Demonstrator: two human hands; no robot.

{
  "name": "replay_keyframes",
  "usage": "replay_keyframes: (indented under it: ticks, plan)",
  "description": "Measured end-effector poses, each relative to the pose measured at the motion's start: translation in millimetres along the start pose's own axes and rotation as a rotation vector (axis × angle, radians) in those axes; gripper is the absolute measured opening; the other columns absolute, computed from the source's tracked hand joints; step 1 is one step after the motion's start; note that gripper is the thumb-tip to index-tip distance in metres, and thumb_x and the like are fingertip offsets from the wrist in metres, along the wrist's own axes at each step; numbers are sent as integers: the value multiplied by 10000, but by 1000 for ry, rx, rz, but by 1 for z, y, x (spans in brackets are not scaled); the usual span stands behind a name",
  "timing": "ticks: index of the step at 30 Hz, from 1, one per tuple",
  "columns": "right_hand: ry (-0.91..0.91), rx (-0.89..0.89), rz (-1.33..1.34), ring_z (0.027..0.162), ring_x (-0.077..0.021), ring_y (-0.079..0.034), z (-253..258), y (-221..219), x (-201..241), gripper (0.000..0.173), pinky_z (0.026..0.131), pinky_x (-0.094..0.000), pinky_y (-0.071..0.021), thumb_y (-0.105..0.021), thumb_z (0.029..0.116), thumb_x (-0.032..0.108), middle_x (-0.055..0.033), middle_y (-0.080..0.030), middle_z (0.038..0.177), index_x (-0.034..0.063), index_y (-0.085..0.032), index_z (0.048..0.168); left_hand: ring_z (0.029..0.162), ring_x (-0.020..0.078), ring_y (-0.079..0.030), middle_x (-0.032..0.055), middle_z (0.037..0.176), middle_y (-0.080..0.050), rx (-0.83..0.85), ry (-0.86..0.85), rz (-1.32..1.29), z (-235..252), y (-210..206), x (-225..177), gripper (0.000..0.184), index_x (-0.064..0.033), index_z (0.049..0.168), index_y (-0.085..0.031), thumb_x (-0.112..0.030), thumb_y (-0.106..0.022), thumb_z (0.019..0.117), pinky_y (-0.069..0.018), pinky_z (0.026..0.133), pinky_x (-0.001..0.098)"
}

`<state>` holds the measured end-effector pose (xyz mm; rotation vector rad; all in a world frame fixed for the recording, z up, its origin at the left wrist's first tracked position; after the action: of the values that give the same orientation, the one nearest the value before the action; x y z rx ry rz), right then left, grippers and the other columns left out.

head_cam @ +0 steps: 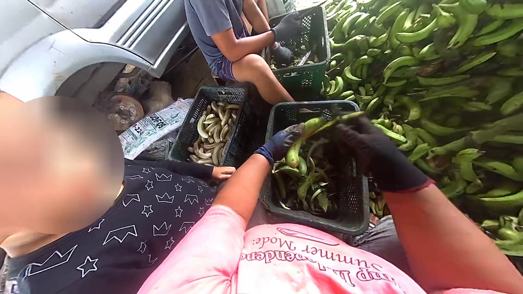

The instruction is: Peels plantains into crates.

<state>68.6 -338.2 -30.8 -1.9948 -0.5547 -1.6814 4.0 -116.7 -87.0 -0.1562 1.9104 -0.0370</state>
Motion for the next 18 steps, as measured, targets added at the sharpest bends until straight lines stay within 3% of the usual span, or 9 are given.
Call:
replay_keyframes:
  ticks: [3,5,8,10,12,13,14,15,18]
  plan:
    - [215,-113,18,581,-55,-548,-8,23,24,513,492,-227,-499,-708,930,352,49,-611,834,248,-503,1390,1132,244,-656,163,1272,-663,-145,16,356,14,27,15,462,-96,1444,-535,-364,-528,1067,-528,1002,475]
    - [307,-95,78,568,-60,-546,-13,30,30,559,478,-222,-496,-749,915,409,55,-601,830,274,-480,1386,1216,302,-633,162,1318,-655,-246,83,606,24,45,30,479,-171,1462,-532,-404,-551,1043,-488,1049,574]
    - [109,-10,-16,610,-96,-572,-12,26,10,627,507,-260,-516,-692,944,375,-10,-635,890,280,-430,1506,1242,273,-624,131,1347,-646,-277,61,624,23,44,31,612,-207,1509,-481,-496,-617,987,-491,1066,557]
    - [-153,89,-250,814,-203,-647,0,23,-27,740,686,-421,-571,-716,956,347,-111,-672,1093,254,-328,1579,1239,243,-626,119,1358,-640,-258,21,556,21,35,27,647,-189,1496,-504,-447,-709,939,-505,1068,525]
    - [-264,125,-350,1035,-319,-672,11,17,-52,891,881,-581,-555,-744,912,470,-187,-660,1244,246,-256,1624,1212,234,-634,103,1337,-644,-257,28,564,22,30,26,606,-176,1415,-587,-400,-778,885,-521,1048,523]
    - [-264,131,-344,1076,-330,-667,11,13,-52,918,909,-585,-548,-719,913,518,-194,-647,1290,257,-223,1640,1196,237,-635,98,1323,-642,-260,34,586,22,29,26,591,-173,1382,-615,-378,-802,860,-527,1036,530]
    - [-247,132,-316,1034,-304,-675,10,8,-49,890,873,-543,-561,-690,934,533,-175,-657,1275,274,-218,1643,1175,243,-641,98,1305,-646,-263,32,617,22,26,26,582,-169,1363,-626,-360,-812,845,-531,1022,536]
    - [-224,133,-273,958,-259,-673,8,2,-44,829,809,-482,-570,-659,959,516,-151,-666,1236,276,-239,1632,1158,249,-651,105,1286,-659,-263,25,642,22,23,24,579,-161,1360,-624,-339,-814,842,-532,1012,542]
    - [-202,153,-166,882,-211,-649,5,-10,-44,706,733,-424,-559,-625,979,502,-119,-664,1182,290,-341,1589,1069,227,-693,100,1172,-713,-236,-8,656,18,14,18,550,-152,1345,-616,-321,-800,855,-561,962,525]
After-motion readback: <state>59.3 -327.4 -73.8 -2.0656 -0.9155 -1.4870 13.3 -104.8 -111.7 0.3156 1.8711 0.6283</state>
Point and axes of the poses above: each hand's wrist, its own z-axis towards the middle knuckle, its own y-axis out of the back of the hand, x = y × z, the point moved 2 cm from there along z, towards the middle knuckle
